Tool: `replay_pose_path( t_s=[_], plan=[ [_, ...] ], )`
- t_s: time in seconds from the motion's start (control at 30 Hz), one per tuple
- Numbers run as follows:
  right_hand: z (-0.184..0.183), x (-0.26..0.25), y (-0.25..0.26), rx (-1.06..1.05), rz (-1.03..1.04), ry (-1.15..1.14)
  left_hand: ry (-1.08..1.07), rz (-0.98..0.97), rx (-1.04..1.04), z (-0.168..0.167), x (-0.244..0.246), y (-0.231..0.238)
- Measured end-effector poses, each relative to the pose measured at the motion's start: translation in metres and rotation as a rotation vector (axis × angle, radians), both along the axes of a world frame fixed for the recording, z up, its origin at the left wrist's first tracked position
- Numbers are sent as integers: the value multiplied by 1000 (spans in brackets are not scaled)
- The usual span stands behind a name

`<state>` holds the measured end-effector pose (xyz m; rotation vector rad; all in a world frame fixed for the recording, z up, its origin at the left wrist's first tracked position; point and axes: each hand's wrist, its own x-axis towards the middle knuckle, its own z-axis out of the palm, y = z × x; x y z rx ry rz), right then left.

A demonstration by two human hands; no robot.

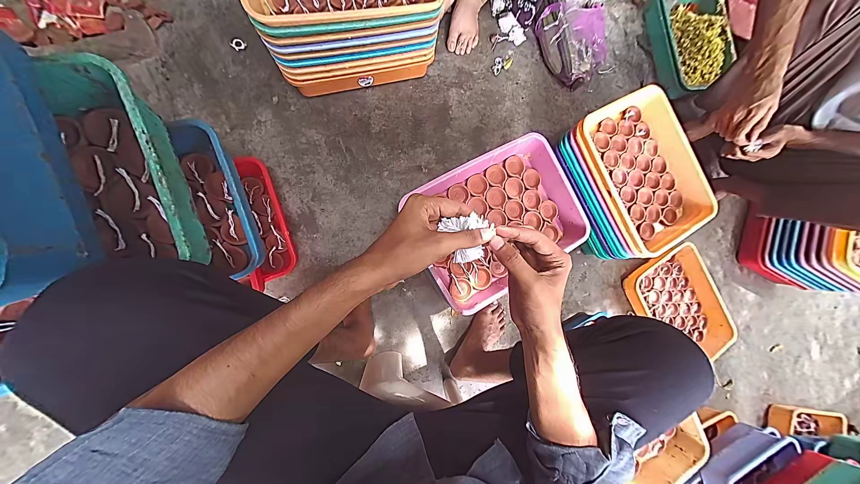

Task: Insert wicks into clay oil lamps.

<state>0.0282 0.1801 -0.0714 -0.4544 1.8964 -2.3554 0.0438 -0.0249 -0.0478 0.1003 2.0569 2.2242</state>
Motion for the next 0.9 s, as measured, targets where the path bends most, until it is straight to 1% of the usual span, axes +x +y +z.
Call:
replay_pose_path(
  t_s=[0.17, 0.37, 0.6, 0.77, 0.9],
  plan=[
    [0, -1, 0, 89, -30, 120, 12, 0, -31, -1, 0, -2],
    [0, -1, -1, 173, -49, 205, -8, -16, -38, 0, 1, -4],
    [0, 4, -9, 101, -38, 53, -8, 8, -51, 0, 0, -2],
    [-1, 2, -8, 98, -18, 40, 89, 1, -97, -5, -1, -4],
    [-1, -2, -2, 132, 82, 47, 87, -62, -118, -3, -1, -8]
  ],
)
